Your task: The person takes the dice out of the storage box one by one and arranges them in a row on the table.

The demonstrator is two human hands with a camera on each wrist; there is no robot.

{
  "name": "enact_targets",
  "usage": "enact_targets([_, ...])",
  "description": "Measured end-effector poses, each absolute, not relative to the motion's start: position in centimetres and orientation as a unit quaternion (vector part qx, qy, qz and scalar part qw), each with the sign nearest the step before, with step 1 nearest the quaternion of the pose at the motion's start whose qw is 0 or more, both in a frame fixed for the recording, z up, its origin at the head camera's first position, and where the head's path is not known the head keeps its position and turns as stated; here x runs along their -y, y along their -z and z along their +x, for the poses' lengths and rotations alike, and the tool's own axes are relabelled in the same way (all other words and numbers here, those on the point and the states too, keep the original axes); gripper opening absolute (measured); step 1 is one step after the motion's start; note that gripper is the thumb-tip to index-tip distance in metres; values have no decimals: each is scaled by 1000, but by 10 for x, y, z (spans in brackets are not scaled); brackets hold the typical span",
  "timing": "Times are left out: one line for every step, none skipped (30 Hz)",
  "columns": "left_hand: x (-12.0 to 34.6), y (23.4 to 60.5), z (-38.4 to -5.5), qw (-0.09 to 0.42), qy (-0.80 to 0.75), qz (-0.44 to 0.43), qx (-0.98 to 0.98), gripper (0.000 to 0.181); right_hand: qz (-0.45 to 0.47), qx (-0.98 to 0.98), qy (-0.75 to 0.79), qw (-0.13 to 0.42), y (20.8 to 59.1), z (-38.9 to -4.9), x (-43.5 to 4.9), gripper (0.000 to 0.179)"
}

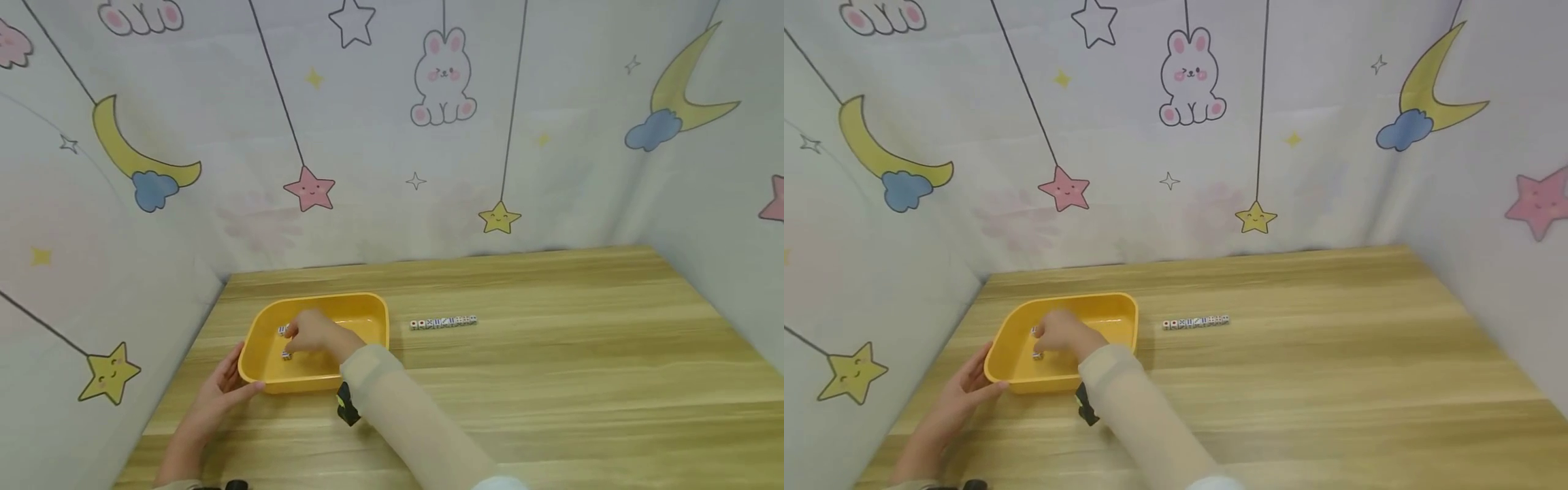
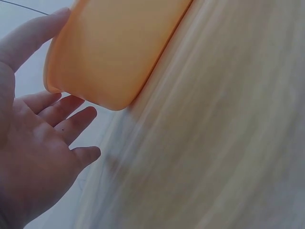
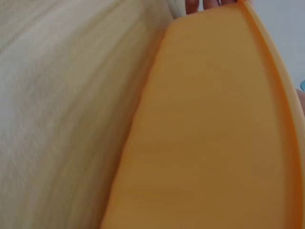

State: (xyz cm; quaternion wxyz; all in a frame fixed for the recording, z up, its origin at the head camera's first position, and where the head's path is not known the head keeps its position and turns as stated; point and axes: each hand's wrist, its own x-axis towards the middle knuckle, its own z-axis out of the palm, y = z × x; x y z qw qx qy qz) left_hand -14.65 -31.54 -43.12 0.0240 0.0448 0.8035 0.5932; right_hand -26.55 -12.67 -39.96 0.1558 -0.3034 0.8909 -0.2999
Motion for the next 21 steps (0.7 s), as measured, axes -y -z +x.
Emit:
enact_targets([316, 431, -146, 23, -593, 46, -803, 87, -300, -892, 298, 158, 401, -264, 130, 33])
enact_targets([316, 432, -146, 24, -594, 46, -803, 87, -299, -895, 290, 158, 402, -262, 133, 34])
enact_targets([316, 432, -145, 23, -594, 46, -802, 87, -299, -898, 281, 156, 403, -260, 136, 34])
enact_targets([316, 432, -145, 23, -594, 45, -803, 87, -299, -901, 274, 152, 405, -259, 138, 33])
enact_targets([316, 433, -144, 23, -593, 43, -803, 87, -296, -904, 271, 150, 406, -257, 140, 33])
enact_targets([316, 433, -144, 23, -592, 43, -804, 87, -293, -906, 268, 148, 407, -256, 142, 32])
enact_targets([316, 433, -144, 23, -591, 41, -805, 87, -292, -908, 263, 145, 408, -254, 142, 31])
enact_targets([316, 434, -144, 23, -591, 41, -805, 87, -290, -911, 256, 143, 409, -253, 143, 31])
enact_targets([315, 434, -143, 21, -591, 42, -805, 86, -286, -914, 252, 142, 410, -252, 143, 30])
enact_targets([315, 434, -143, 20, -592, 43, -804, 86, -282, -915, 249, 143, 411, -251, 143, 29])
enact_targets([315, 434, -143, 19, -593, 45, -804, 86, -278, -917, 247, 145, 412, -250, 143, 29])
enact_targets([315, 434, -143, 18, -594, 47, -803, 86, -276, -918, 243, 145, 412, -250, 143, 28])
enact_targets([315, 434, -143, 18, -594, 48, -802, 86, -277, -920, 238, 144, 413, -249, 142, 28])
enact_targets([315, 434, -144, 16, -595, 50, -802, 86, -276, -921, 234, 143, 413, -249, 142, 27])
enact_targets([315, 434, -144, 16, -595, 51, -802, 86, -277, -922, 233, 140, 413, -250, 142, 26])
enact_targets([315, 434, -145, 15, -594, 52, -803, 86, -277, -922, 233, 139, 413, -250, 143, 25])
enact_targets([315, 434, -145, 15, -592, 51, -804, 86, -277, -922, 234, 137, 413, -250, 143, 24])
enact_targets([316, 434, -146, 16, -592, 51, -804, 86, -275, -922, 235, 137, 413, -250, 143, 23])
enact_targets([316, 433, -147, 16, -591, 50, -805, 87, -273, -922, 237, 137, 413, -251, 143, 22])
enact_targets([316, 433, -147, 16, -590, 49, -806, 87, -269, -922, 240, 139, 413, -251, 143, 22])
enact_targets([316, 432, -148, 19, -590, 47, -806, 87, -263, -922, 246, 144, 413, -251, 143, 21])
